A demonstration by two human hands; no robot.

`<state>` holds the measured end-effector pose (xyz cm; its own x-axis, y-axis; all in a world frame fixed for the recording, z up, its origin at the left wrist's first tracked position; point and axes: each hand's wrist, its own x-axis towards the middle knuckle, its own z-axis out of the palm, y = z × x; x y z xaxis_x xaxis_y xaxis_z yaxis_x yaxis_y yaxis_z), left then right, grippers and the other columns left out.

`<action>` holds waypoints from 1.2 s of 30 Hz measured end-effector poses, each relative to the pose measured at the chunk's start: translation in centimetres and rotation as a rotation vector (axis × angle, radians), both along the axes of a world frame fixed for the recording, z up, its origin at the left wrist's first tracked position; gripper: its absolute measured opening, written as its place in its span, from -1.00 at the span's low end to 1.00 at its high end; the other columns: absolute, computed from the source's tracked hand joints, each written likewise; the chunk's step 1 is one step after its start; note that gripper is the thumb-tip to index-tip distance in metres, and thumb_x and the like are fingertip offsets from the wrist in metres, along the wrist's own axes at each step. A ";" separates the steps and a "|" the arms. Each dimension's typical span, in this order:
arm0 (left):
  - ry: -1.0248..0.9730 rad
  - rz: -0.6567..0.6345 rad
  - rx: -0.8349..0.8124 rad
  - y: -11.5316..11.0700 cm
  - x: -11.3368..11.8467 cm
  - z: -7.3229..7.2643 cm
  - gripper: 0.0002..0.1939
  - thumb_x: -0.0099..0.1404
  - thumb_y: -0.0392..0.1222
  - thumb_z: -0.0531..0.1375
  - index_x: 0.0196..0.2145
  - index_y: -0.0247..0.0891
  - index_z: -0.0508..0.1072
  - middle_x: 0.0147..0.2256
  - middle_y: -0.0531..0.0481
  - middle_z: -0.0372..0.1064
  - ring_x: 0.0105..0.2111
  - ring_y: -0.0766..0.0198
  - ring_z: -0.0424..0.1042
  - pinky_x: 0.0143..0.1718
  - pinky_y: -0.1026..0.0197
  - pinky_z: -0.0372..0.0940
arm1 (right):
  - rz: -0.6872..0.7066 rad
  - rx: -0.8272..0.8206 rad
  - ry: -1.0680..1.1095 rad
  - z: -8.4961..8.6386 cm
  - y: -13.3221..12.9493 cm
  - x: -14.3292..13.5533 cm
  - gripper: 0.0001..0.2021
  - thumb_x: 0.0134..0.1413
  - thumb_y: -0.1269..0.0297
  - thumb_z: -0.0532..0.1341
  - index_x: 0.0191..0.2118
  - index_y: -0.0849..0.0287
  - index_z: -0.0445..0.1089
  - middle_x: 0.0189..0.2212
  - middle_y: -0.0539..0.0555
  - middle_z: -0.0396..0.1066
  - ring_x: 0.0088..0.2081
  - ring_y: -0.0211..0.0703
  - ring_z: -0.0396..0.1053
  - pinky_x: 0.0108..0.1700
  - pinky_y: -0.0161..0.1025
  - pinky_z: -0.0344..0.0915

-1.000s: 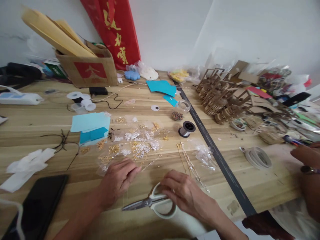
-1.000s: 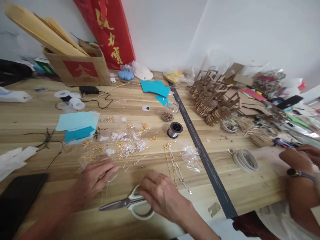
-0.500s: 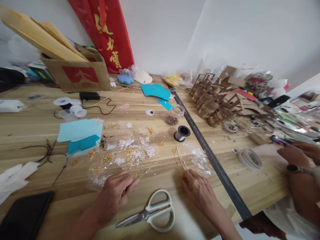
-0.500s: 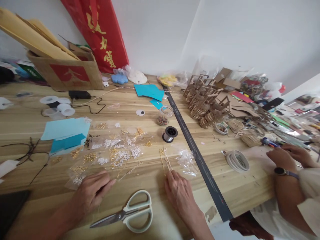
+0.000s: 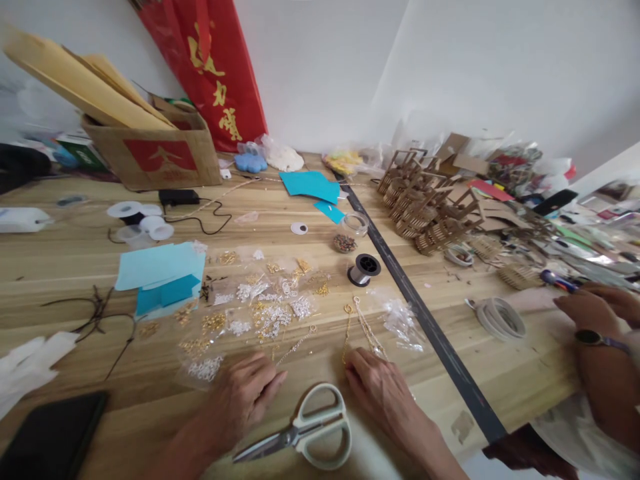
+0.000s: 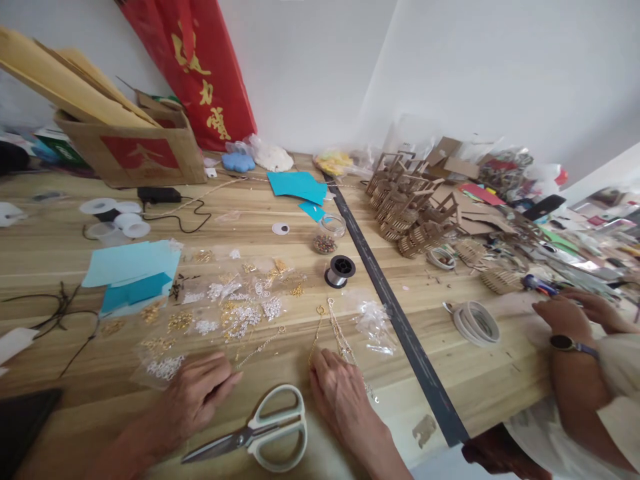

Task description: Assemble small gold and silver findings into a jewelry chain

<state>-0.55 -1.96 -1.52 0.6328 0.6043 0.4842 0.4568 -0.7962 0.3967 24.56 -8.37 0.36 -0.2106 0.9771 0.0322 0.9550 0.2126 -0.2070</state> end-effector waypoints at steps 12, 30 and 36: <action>0.045 0.009 -0.036 0.2 -0.2 -0.8 -0.71 0.38 -0.33 0.03 -0.53 -0.25 0.28 -0.59 0.07 0.20 -0.56 0.31 0.17 -0.49 0.23 0.01 | -0.017 -0.029 -0.103 0.6 -2.2 1.4 -0.84 0.16 0.47 0.08 -0.41 0.10 0.17 -0.46 0.01 0.37 -0.46 -0.17 0.41 -0.48 -0.27 0.07; 0.005 0.008 0.010 0.6 -0.3 -0.4 -0.68 0.35 -0.35 0.04 -0.57 -0.25 0.21 -0.62 0.08 0.18 -0.59 0.33 0.16 -0.51 0.25 0.02 | -0.013 0.025 -0.102 1.8 -0.1 2.6 -0.80 0.26 0.40 0.03 -0.42 0.12 0.21 -0.49 -0.01 0.32 -0.45 -0.19 0.38 -0.46 -0.26 0.01; -0.067 0.077 -0.032 0.9 -0.6 -0.2 -0.66 0.35 -0.35 0.04 -0.60 -0.24 0.17 -0.63 0.11 0.13 -0.61 0.37 0.12 -0.53 0.27 0.02 | 0.109 0.009 -0.078 2.7 2.7 0.3 -0.86 0.23 0.47 0.07 -0.35 0.14 0.24 -0.38 0.02 0.35 -0.37 -0.18 0.35 -0.43 -0.27 0.02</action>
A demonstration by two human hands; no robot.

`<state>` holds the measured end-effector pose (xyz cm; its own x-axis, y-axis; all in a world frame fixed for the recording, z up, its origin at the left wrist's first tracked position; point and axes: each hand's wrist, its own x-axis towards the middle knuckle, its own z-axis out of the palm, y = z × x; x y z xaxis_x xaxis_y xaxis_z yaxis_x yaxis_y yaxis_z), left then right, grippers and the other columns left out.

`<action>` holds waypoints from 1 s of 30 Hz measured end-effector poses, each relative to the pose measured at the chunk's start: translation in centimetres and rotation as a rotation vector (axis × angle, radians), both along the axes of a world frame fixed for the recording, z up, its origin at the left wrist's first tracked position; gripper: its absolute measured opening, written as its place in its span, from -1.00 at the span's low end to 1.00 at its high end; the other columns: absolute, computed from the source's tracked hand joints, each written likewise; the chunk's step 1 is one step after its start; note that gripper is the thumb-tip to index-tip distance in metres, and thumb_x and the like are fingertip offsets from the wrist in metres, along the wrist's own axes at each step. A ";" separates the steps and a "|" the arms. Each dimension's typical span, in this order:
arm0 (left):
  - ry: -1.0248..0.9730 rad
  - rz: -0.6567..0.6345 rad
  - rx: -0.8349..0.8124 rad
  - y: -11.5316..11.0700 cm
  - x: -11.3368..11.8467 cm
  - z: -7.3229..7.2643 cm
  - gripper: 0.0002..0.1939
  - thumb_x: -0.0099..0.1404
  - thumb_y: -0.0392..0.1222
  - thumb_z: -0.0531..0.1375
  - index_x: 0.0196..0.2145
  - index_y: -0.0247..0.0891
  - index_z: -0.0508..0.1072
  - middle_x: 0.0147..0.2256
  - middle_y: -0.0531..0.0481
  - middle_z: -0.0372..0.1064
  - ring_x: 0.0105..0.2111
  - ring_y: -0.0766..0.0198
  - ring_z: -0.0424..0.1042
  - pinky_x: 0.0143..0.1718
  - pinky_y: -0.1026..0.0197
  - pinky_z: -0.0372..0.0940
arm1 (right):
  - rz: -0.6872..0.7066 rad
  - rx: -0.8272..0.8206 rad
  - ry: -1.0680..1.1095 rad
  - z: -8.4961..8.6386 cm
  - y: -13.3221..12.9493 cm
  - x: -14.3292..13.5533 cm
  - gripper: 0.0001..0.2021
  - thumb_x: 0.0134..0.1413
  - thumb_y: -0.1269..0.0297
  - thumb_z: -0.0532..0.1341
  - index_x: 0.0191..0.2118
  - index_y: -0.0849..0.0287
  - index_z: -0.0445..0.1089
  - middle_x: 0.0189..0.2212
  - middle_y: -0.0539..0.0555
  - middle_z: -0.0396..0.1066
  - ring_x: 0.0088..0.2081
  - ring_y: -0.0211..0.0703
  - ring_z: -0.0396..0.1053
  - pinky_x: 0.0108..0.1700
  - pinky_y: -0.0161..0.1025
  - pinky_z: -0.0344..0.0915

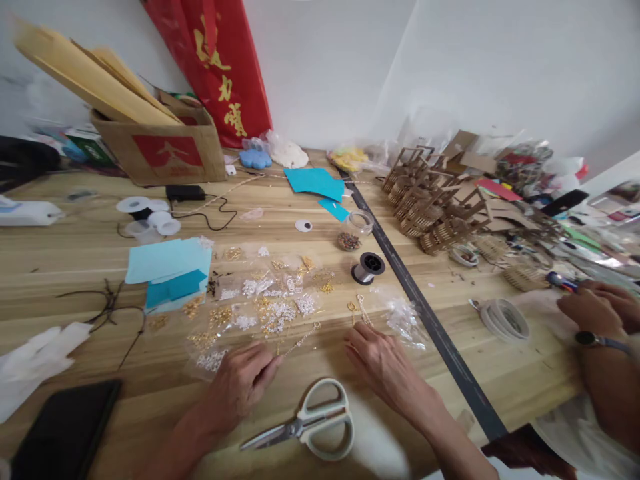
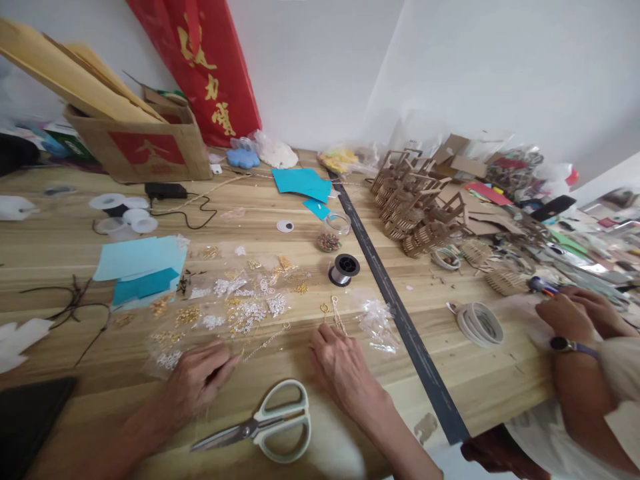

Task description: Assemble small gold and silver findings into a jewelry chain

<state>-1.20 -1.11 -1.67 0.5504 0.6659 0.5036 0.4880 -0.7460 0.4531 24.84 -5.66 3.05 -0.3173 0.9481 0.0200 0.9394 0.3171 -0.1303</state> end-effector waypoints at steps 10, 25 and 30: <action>-0.174 0.321 -0.226 1.2 -1.7 0.6 -0.62 0.33 -0.25 0.02 -0.64 -0.23 0.06 -0.67 0.16 -0.04 -0.65 0.42 0.08 -0.58 0.36 0.05 | 0.070 -0.003 0.008 0.4 4.4 -5.0 -0.90 0.26 0.42 0.11 -0.31 0.15 0.29 -0.33 0.03 0.39 -0.33 -0.19 0.35 -0.44 -0.28 -0.03; -0.231 0.372 -0.294 1.5 -1.9 0.3 -0.69 0.32 -0.18 0.05 -0.58 -0.26 0.27 -0.63 0.12 0.19 -0.60 0.38 0.23 -0.53 0.36 0.17 | 0.124 0.080 0.258 -3.4 5.4 -6.7 -0.92 0.23 0.42 0.14 -0.24 0.16 0.37 -0.27 0.06 0.39 -0.30 -0.23 0.36 -0.37 -0.34 0.14; -0.243 0.265 -0.198 1.7 -1.8 -0.4 -0.88 0.31 -0.28 0.11 -0.34 -0.28 0.45 -0.42 0.00 0.44 -0.44 0.33 0.41 -0.39 0.34 0.29 | 0.225 0.128 0.319 -4.4 5.4 -6.8 -0.88 0.28 0.37 0.10 -0.24 0.15 0.38 -0.30 0.08 0.39 -0.31 -0.21 0.36 -0.34 -0.33 0.21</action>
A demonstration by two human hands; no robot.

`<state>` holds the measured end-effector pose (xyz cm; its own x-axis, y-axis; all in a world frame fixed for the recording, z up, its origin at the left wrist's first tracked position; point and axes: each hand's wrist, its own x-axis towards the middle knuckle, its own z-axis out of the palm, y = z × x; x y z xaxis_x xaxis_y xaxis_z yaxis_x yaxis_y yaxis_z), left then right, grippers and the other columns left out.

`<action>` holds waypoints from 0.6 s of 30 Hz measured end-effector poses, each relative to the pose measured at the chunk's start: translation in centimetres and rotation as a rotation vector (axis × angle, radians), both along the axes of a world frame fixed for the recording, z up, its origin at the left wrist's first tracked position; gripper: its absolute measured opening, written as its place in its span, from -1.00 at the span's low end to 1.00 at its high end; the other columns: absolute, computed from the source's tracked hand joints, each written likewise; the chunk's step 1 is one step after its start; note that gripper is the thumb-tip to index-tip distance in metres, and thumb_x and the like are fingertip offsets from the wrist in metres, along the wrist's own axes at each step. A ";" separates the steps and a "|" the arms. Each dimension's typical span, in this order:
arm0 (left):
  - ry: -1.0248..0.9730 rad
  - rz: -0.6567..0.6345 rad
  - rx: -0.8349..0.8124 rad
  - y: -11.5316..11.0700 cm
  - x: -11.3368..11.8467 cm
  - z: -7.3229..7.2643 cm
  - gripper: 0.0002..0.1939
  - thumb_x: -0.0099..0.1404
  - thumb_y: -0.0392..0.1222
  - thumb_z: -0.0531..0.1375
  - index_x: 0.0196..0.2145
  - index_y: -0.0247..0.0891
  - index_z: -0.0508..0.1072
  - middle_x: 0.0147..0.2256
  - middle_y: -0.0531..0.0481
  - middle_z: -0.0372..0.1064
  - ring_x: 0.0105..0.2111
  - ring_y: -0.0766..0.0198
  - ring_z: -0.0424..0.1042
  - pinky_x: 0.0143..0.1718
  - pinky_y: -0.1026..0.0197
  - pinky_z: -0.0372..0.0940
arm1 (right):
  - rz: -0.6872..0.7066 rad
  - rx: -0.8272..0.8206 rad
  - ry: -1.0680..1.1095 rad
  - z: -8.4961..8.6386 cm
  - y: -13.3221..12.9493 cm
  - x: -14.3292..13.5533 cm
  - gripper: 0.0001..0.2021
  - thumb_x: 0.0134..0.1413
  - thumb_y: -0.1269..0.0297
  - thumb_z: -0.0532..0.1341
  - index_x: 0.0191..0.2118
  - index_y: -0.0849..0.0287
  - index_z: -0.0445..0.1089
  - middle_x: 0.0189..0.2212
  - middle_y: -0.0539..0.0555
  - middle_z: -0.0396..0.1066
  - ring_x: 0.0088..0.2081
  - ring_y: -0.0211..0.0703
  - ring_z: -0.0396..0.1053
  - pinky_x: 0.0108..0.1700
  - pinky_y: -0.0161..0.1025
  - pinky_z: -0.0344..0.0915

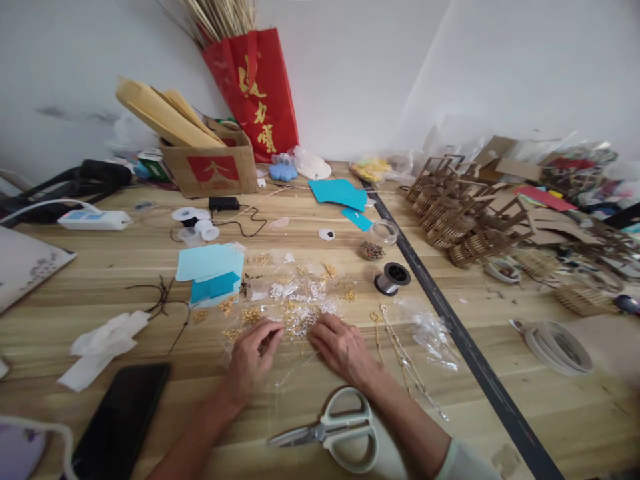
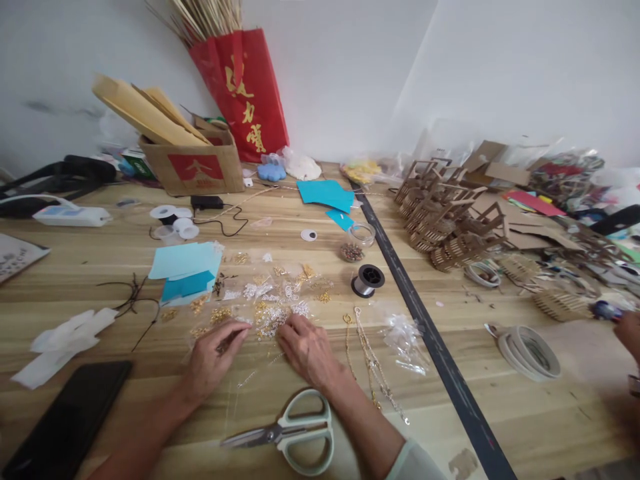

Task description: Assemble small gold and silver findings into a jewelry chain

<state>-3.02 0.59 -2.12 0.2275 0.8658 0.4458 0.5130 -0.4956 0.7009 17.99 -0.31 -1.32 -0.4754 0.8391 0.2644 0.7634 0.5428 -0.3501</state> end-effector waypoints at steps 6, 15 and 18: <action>0.092 -0.063 0.133 0.4 0.0 -0.9 -0.90 0.28 -0.39 0.14 -0.32 -0.30 0.46 -0.39 -0.03 0.42 -0.35 0.28 0.38 -0.30 0.26 0.31 | 0.024 0.017 0.022 -0.6 0.0 -0.2 -0.87 0.28 0.38 0.09 -0.20 0.16 0.40 -0.29 0.09 0.40 -0.31 -0.18 0.37 -0.37 -0.31 0.25; 0.307 -0.100 0.193 -0.1 0.3 -0.8 -0.80 0.29 -0.40 0.11 -0.17 -0.28 0.46 -0.19 -0.12 0.37 -0.05 0.08 0.25 -0.01 0.00 0.28 | -0.003 0.083 -0.005 -0.2 0.0 -0.3 -0.75 0.21 0.44 0.11 -0.03 0.12 0.39 -0.19 0.16 0.37 -0.19 -0.04 0.24 -0.31 -0.22 0.28; 0.355 -0.110 0.187 -0.2 0.4 -1.0 -0.80 0.31 -0.39 0.09 -0.15 -0.30 0.45 -0.16 -0.15 0.34 -0.02 0.06 0.23 0.00 -0.05 0.29 | 0.030 0.089 0.012 -0.2 0.1 -0.3 -0.66 0.15 0.52 0.10 0.03 0.15 0.36 -0.12 0.21 0.32 -0.12 0.03 0.18 -0.12 -0.05 0.28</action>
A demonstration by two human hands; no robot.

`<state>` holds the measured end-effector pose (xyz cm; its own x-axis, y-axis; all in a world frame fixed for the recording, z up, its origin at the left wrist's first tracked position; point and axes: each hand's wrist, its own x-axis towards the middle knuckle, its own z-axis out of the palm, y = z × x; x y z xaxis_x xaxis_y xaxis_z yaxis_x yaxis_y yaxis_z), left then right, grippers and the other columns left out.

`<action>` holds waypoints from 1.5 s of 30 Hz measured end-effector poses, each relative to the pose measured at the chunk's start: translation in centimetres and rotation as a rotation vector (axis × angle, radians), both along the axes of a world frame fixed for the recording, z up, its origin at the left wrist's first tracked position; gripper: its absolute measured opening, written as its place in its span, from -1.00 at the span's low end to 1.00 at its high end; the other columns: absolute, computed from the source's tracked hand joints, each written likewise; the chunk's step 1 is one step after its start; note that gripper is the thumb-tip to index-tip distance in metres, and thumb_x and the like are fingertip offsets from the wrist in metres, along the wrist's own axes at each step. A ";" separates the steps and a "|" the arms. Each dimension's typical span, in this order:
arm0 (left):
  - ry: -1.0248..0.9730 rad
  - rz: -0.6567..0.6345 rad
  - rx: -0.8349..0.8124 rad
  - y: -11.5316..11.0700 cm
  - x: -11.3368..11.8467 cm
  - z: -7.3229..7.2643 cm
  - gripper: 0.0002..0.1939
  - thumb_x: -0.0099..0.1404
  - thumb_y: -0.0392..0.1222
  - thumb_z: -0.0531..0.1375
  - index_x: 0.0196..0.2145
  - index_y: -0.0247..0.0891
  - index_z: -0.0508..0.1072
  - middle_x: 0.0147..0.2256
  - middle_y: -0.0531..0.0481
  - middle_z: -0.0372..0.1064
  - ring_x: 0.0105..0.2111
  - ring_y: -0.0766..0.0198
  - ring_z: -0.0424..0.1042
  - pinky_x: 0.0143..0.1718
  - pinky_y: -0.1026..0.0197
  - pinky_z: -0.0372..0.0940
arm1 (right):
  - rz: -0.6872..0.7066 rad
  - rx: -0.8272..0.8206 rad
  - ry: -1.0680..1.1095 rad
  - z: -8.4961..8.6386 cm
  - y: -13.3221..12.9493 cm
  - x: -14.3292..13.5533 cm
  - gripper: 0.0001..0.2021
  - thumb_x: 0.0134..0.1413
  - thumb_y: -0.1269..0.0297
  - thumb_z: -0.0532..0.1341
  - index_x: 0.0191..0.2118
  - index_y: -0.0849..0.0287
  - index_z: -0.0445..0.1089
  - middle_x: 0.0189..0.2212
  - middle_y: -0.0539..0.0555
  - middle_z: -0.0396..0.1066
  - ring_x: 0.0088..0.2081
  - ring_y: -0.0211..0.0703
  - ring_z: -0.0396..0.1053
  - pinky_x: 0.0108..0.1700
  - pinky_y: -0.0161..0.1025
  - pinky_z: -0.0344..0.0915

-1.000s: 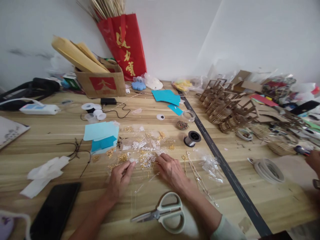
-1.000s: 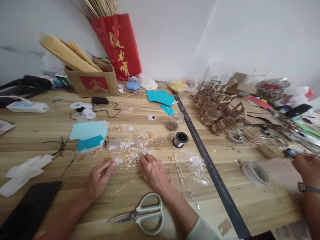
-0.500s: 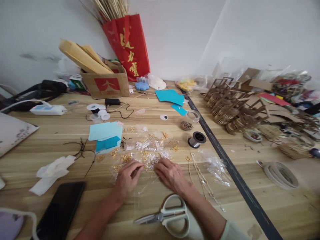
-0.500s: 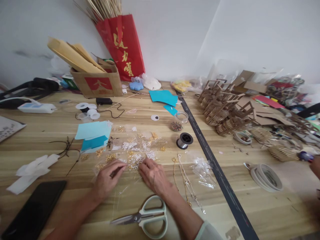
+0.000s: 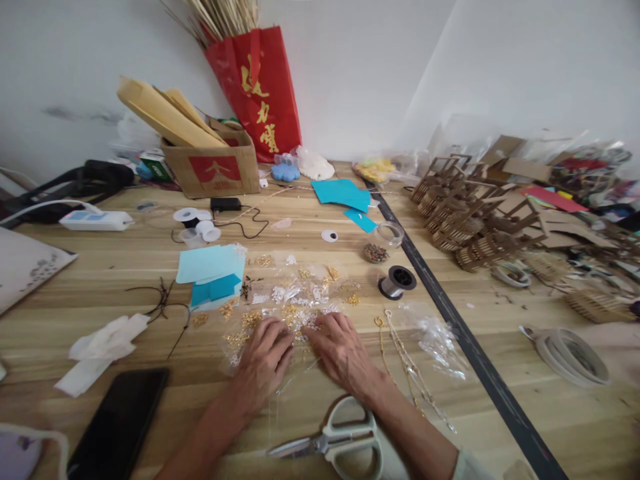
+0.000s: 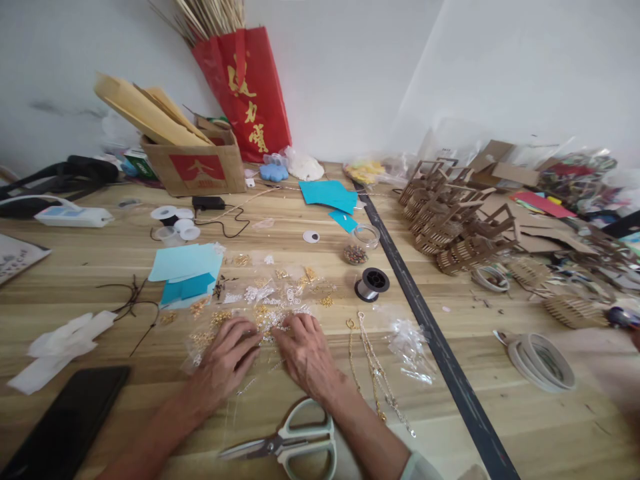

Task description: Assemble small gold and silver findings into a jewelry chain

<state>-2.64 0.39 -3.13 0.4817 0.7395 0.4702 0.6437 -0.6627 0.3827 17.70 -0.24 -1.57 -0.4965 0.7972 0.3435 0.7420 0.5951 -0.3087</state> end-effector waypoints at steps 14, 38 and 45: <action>-0.103 0.013 0.026 0.3 -0.1 0.0 -0.80 0.29 -0.45 0.12 -0.19 -0.25 0.45 -0.27 -0.08 0.37 -0.08 0.11 0.27 -0.05 0.02 0.32 | 0.035 -0.013 0.104 -0.7 0.1 0.4 -0.68 0.16 0.54 0.09 -0.02 0.16 0.39 -0.08 0.20 0.31 -0.07 0.03 0.18 -0.06 0.01 0.26; -0.253 0.228 0.055 1.5 -1.8 0.1 -0.84 0.27 -0.37 0.11 -0.27 -0.24 0.47 -0.29 -0.07 0.43 -0.20 0.14 0.38 -0.11 0.04 0.30 | 0.003 -0.028 0.268 -0.9 0.6 1.0 -0.73 0.19 0.55 0.05 -0.08 0.20 0.39 -0.16 0.21 0.35 -0.11 -0.01 0.22 -0.10 -0.01 0.31; -0.289 0.199 0.006 1.4 -1.7 0.5 -0.69 0.17 -0.53 -0.02 -0.39 -0.24 0.44 -0.35 -0.05 0.40 -0.20 0.15 0.36 -0.14 0.06 0.29 | -0.012 -0.023 0.282 -1.2 0.7 1.2 -0.69 0.17 0.57 0.06 -0.07 0.15 0.40 -0.16 0.19 0.34 -0.10 0.00 0.23 -0.10 -0.01 0.31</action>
